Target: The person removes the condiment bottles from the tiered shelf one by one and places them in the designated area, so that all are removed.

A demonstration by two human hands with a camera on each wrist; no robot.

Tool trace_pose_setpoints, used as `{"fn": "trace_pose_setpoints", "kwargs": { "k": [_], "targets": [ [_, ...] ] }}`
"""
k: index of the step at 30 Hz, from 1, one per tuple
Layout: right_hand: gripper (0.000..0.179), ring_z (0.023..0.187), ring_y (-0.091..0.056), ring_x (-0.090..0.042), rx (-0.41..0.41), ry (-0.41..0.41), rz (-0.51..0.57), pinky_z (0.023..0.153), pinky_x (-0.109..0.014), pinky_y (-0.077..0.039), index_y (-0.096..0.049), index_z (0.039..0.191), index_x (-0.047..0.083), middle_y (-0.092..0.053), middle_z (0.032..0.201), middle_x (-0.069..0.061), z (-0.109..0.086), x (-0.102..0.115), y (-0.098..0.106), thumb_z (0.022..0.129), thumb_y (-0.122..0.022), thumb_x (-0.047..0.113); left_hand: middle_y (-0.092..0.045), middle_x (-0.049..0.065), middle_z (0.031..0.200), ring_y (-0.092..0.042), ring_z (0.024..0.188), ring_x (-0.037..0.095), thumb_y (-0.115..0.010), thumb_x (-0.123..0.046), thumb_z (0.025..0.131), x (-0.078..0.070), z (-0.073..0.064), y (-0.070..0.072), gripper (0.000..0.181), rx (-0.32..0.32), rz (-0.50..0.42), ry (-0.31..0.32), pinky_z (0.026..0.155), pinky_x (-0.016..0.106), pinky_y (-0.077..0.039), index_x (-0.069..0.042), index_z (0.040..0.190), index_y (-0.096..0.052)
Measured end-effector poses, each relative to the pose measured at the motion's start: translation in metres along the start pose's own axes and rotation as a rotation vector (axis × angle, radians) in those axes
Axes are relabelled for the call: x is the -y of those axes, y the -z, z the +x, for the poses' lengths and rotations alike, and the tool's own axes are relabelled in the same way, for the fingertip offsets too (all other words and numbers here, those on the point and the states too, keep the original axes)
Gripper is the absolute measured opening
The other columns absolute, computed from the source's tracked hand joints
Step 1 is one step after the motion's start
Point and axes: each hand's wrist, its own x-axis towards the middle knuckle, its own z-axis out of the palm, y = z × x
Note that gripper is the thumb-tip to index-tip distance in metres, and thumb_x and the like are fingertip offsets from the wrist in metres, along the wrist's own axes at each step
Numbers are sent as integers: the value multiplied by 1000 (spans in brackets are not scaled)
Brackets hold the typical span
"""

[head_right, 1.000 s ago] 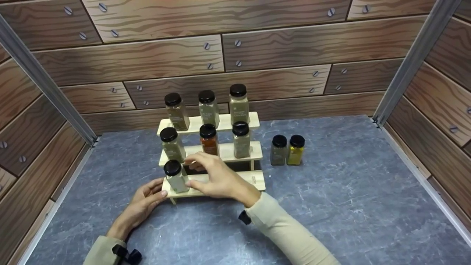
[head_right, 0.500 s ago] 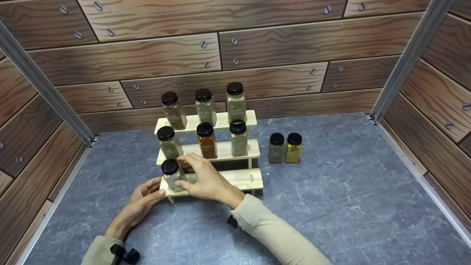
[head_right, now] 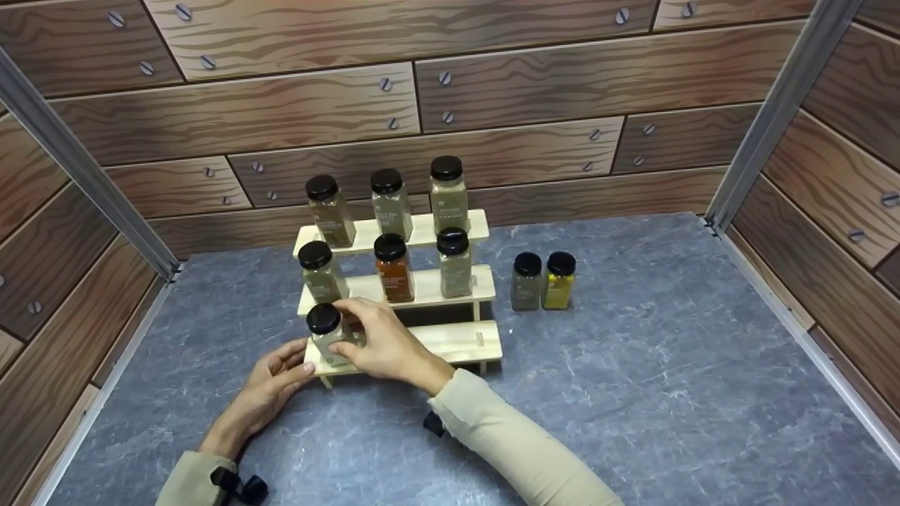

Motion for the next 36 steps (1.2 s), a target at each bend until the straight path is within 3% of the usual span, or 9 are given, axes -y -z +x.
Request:
{"fn": "trace_pose_setpoints", "kwargs": {
  "k": [7, 14, 27, 36],
  "targets": [
    [59, 130, -65, -32, -21, 14, -12, 119, -53, -47, -62, 143, 0, -70, 140, -14, -1, 2, 1, 91, -85, 17, -53, 32, 149, -66, 123, 24, -68, 2, 98, -1, 1, -1, 66, -8, -2, 6, 109, 34, -57, 18, 154, -35],
    [56, 129, -67, -28, -23, 13, -23, 119, -46, -49, -64, 142, 2, -71, 138, -11, -4, 7, 8, 91, -84, 15, -52, 33, 150, -66, 123, 24, -68, 1, 98, -1, 0, -3, 68, -9, 5, 10, 110, 34, -57, 18, 155, -35],
    [55, 129, -67, -25, -29, 56, -13, 119, -44, -50, -65, 141, 2, -71, 138, -10, -13, 10, 29, 91, -84, 14, -55, 30, 147, -66, 120, 21, -69, 0, 99, 0, -1, -1, 67, -20, 20, 11, 106, 31, -59, 17, 155, -36],
    [53, 124, -70, -24, -43, 64, 3, 114, -43, -54, -66, 139, 4, -73, 135, -7, -28, 16, 49, 92, -84, 17, -50, 36, 150, -66, 119, 20, -68, 1, 98, -3, -2, -3, 69, -27, 7, 14, 105, 29, -58, 18, 155, -34]
  ]
}}
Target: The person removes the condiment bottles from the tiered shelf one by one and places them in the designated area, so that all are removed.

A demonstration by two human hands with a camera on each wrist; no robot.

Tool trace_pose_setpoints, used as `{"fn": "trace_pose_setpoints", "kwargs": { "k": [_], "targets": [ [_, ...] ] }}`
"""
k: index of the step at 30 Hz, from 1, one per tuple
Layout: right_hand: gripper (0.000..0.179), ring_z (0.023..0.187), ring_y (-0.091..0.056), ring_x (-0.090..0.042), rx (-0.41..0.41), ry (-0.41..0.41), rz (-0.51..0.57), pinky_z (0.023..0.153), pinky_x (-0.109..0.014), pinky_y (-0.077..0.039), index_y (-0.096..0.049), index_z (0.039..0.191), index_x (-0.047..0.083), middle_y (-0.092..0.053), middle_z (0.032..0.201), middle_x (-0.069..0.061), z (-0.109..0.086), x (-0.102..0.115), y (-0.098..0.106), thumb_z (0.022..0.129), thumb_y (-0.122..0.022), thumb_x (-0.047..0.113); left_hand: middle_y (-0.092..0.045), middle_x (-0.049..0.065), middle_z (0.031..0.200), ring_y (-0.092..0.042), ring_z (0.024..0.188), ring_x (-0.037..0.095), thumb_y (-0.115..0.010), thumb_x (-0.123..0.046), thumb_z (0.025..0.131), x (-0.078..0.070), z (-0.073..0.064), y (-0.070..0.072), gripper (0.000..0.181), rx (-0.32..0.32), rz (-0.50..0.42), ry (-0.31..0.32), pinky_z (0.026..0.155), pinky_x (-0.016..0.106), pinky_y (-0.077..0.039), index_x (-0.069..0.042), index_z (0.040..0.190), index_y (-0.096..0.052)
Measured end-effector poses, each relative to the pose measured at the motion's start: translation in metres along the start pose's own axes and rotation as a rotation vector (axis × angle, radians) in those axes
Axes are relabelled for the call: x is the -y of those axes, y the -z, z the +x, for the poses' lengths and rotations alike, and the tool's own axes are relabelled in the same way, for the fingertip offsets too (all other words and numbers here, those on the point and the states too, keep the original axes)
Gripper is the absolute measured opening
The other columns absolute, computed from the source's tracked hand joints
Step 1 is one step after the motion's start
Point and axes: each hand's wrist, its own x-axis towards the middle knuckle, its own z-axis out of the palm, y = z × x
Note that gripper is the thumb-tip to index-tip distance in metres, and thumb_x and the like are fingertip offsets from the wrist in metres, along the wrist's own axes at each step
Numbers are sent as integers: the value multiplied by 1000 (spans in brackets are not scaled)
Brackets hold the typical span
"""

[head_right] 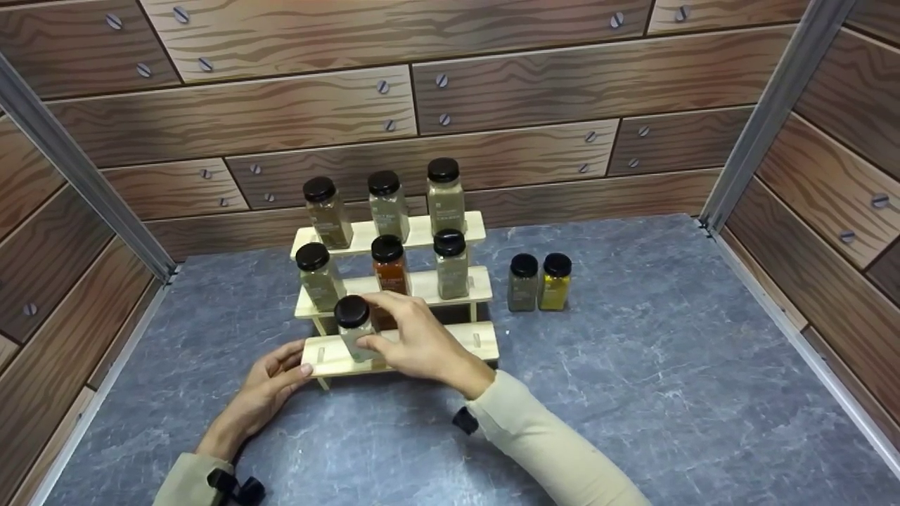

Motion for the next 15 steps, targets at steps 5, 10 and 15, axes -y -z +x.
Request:
{"fn": "trace_pose_setpoints", "kwargs": {
  "k": [5, 10, 15],
  "targets": [
    [54, 120, -71, -26, -12, -20, 82, 109, -35, -58, -65, 140, 2, -72, 136, -11, -10, 1, 12, 91, -84, 11, -50, 35, 150, -65, 120, 21, -68, 1, 98, 0, 0, 0, 69, -2, 0, 6, 106, 29, -58, 18, 155, -34],
    [55, 117, -72, -26, -44, -22, 143, 105, -32, -60, -64, 140, -1, -71, 135, -15, -21, 0, 26, 89, -84, 5, -52, 33, 148, -66, 120, 22, -69, 1, 97, 1, 1, 0, 69, -6, 0, 15, 107, 31, -58, 17, 155, -35],
    [53, 117, -72, -22, -71, 21, 98, 104, -33, -60, -67, 137, -1, -72, 133, -16, -28, -3, 37, 88, -85, 4, -53, 32, 148, -66, 120, 22, -70, 0, 97, 1, 1, 1, 69, -4, 6, 12, 106, 31, -59, 17, 155, -35]
  ]
}}
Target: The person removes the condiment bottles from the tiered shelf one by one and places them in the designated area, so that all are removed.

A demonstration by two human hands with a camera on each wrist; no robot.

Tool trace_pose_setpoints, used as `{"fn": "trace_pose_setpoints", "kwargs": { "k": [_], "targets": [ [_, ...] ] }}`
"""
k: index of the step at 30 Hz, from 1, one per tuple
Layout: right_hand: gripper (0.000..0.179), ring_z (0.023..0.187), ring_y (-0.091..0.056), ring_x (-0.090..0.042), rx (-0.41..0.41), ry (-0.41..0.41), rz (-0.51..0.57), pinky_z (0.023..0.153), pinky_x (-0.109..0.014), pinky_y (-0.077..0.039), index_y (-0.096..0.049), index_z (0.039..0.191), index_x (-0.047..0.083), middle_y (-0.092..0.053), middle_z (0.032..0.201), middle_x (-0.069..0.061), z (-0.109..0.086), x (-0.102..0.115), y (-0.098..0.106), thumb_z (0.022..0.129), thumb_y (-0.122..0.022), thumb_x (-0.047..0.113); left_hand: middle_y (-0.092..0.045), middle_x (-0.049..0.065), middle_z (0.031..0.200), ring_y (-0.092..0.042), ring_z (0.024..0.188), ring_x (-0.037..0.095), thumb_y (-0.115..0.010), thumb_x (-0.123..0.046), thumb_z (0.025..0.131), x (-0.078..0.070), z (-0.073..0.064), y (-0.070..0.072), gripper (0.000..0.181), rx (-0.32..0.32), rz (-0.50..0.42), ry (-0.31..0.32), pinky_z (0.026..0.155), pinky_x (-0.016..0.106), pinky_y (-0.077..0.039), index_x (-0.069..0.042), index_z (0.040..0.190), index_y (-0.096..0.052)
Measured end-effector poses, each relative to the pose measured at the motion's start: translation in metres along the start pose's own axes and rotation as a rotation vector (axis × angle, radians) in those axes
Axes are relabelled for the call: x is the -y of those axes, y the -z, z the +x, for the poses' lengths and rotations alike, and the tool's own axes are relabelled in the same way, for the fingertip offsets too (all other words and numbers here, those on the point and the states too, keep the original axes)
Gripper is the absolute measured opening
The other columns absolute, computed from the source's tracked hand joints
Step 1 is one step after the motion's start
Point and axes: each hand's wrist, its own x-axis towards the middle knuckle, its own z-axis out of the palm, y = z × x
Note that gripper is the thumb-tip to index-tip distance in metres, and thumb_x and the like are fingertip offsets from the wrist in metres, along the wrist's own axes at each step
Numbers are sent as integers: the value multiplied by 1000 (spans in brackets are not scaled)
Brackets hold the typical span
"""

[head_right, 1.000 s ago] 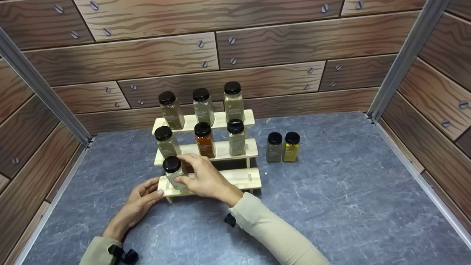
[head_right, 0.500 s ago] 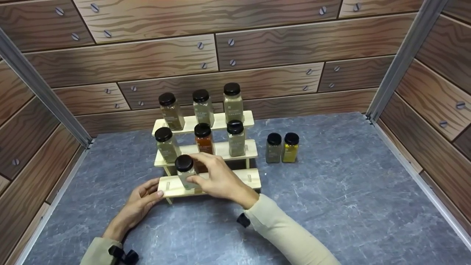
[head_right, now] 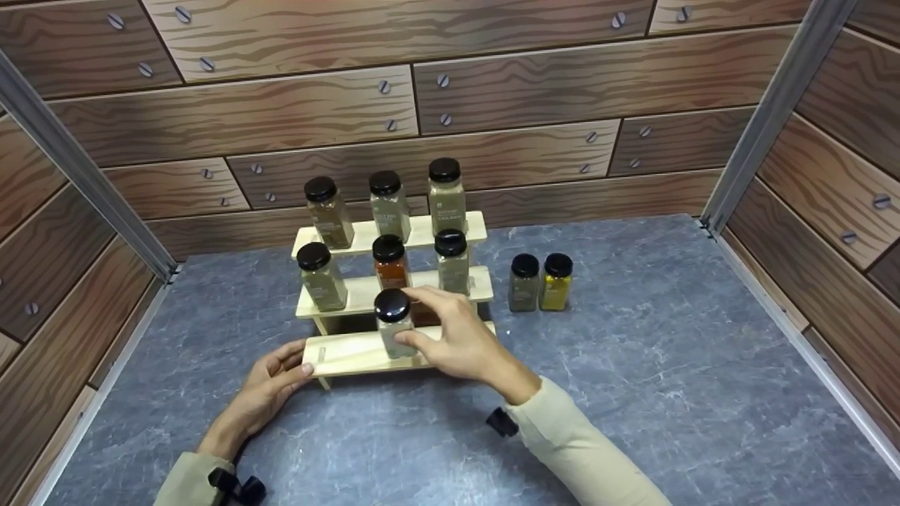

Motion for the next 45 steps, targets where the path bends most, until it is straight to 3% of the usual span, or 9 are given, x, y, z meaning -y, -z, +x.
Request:
{"fn": "trace_pose_setpoints", "kwargs": {
  "k": [5, 17, 24, 30, 38, 45],
  "targets": [
    [52, 116, -72, -20, -27, 29, -48, 104, -30, -60, -67, 136, -3, -73, 132, -16, -7, -3, 12, 88, -86, 3, -54, 31, 147, -66, 120, 22, -69, 1, 98, 0, 0, 1, 68, 14, -2, -11, 105, 31, -59, 16, 155, -36],
    [54, 110, -74, -12, -60, 31, -46, 97, -28, -62, -68, 135, -2, -74, 127, -17, -20, -4, 49, 83, -85, -7, -53, 32, 148, -66, 120, 21, -69, 1, 98, 0, 0, 0, 69, 11, -5, -15, 107, 30, -58, 18, 155, -34],
    [54, 99, -77, -13, -91, 45, -91, 87, -28, -65, -70, 131, -2, -77, 117, -17, -24, -3, 73, 80, -85, -11, -50, 34, 150, -65, 122, 23, -69, 1, 97, 0, 1, 0, 69, 14, -6, -13, 108, 32, -58, 17, 155, -35],
    [55, 97, -78, -13, -124, 12, -76, 83, -30, -66, -70, 132, -3, -78, 115, -19, -29, -1, 90, 80, -83, -16, -49, 34, 150, -65, 121, 22, -69, 1, 98, 0, 0, 0, 69, 13, -12, -9, 106, 31, -58, 17, 155, -34],
    [57, 100, -76, -10, -200, -36, -114, 87, -23, -64, -69, 133, -6, -79, 116, -1, -38, -4, 111, 79, -80, -21, -54, 31, 146, -66, 120, 22, -70, 1, 98, 0, 1, 0, 68, 23, -16, -17, 106, 31, -59, 17, 155, -36],
    [56, 100, -75, -10, -251, 5, -119, 88, -20, -63, -68, 132, -11, -79, 115, -1, -45, -8, 128, 79, -76, -27, -54, 31, 146, -66, 120, 21, -70, 2, 97, 0, 0, 1, 69, 9, -11, -19, 107, 32, -58, 17, 155, -36]
  ]
}}
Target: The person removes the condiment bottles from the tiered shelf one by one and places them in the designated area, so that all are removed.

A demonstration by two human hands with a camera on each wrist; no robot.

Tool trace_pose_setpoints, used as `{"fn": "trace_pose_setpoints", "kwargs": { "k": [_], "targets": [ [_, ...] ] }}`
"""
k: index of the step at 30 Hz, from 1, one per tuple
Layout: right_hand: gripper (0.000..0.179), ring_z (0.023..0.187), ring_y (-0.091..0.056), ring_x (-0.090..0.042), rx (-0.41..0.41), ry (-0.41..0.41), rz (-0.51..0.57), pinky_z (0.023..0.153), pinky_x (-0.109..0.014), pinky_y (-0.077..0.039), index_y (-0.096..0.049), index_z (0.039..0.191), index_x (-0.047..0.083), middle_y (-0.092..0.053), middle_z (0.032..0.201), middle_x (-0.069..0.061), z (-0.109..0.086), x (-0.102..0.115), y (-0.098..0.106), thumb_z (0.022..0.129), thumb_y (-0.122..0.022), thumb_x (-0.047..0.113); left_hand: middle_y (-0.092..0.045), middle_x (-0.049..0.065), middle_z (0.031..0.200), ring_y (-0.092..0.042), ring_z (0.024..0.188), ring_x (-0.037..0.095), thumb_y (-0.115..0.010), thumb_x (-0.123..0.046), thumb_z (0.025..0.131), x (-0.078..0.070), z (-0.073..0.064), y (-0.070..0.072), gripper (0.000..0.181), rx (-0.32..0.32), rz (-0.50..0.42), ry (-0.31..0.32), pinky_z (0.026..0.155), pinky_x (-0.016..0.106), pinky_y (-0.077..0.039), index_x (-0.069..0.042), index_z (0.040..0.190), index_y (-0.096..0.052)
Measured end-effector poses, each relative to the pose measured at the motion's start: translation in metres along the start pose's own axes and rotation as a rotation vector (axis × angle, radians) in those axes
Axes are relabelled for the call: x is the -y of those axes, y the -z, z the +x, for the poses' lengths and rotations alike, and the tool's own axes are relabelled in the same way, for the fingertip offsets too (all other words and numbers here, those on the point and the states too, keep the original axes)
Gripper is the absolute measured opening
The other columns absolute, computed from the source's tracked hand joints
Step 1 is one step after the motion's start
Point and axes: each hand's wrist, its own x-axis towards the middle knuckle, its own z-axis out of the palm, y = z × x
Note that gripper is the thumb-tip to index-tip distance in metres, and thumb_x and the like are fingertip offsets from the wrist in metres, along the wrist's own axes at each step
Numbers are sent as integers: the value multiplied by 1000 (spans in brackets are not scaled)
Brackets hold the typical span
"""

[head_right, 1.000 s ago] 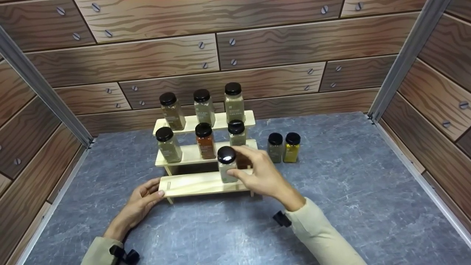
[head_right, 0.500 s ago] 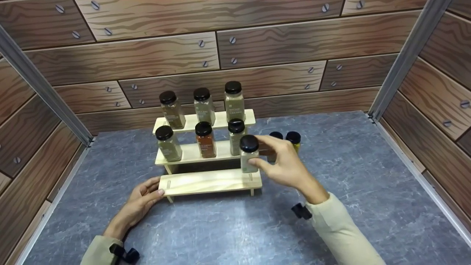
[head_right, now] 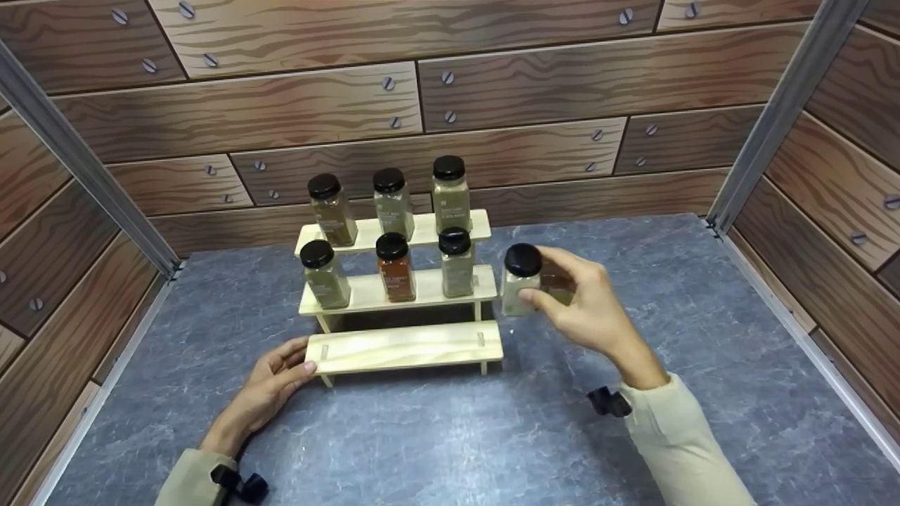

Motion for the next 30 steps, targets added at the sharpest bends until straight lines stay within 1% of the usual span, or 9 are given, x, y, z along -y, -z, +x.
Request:
{"fn": "trace_pose_setpoints", "kwargs": {
  "k": [4, 7, 13, 20, 25, 30],
  "targets": [
    [56, 103, -75, -10, -31, 15, 33, 90, -20, -62, -65, 130, -16, -79, 116, -3, -1, -2, 9, 77, -73, -31, -54, 32, 147, -67, 119, 21, -70, 2, 97, 0, -1, 0, 69, -4, 13, -6, 107, 31, -58, 18, 155, -36],
    [55, 103, -75, -10, -52, 1, 40, 91, -19, -62, -65, 130, -17, -79, 116, -3, 0, -3, 16, 77, -72, -32, -53, 33, 147, -67, 118, 20, -70, 1, 97, 0, -1, 0, 69, -13, 18, -6, 106, 30, -59, 18, 155, -36],
    [54, 100, -74, -9, -82, -50, -22, 89, -17, -61, -66, 130, -15, -79, 113, 0, 2, -3, 29, 80, -72, -30, -53, 33, 148, -67, 118, 20, -70, 1, 98, 0, -2, 1, 70, -6, 20, -2, 106, 30, -58, 17, 155, -35],
    [54, 99, -72, -7, -97, -82, -86, 89, -14, -60, -63, 135, -14, -77, 112, 7, 3, -9, 45, 83, -71, -28, -49, 33, 151, -66, 121, 22, -70, 2, 97, 1, -1, 1, 71, 2, -16, 20, 107, 31, -58, 15, 157, -35],
    [53, 99, -71, -3, -90, -98, -126, 88, -12, -59, -61, 138, -14, -75, 113, 14, 4, -18, 57, 87, -71, -24, -52, 32, 149, -67, 119, 21, -71, 1, 97, 1, -1, 1, 70, -3, -1, 4, 106, 31, -59, 16, 156, -35],
    [52, 99, -71, -2, -106, -130, -126, 85, -11, -59, -60, 139, -14, -75, 112, 15, 5, -29, 66, 88, -71, -22, -53, 31, 147, -67, 118, 20, -70, 1, 97, 1, 0, 0, 70, 2, 10, -18, 105, 30, -59, 18, 155, -35]
  ]
}}
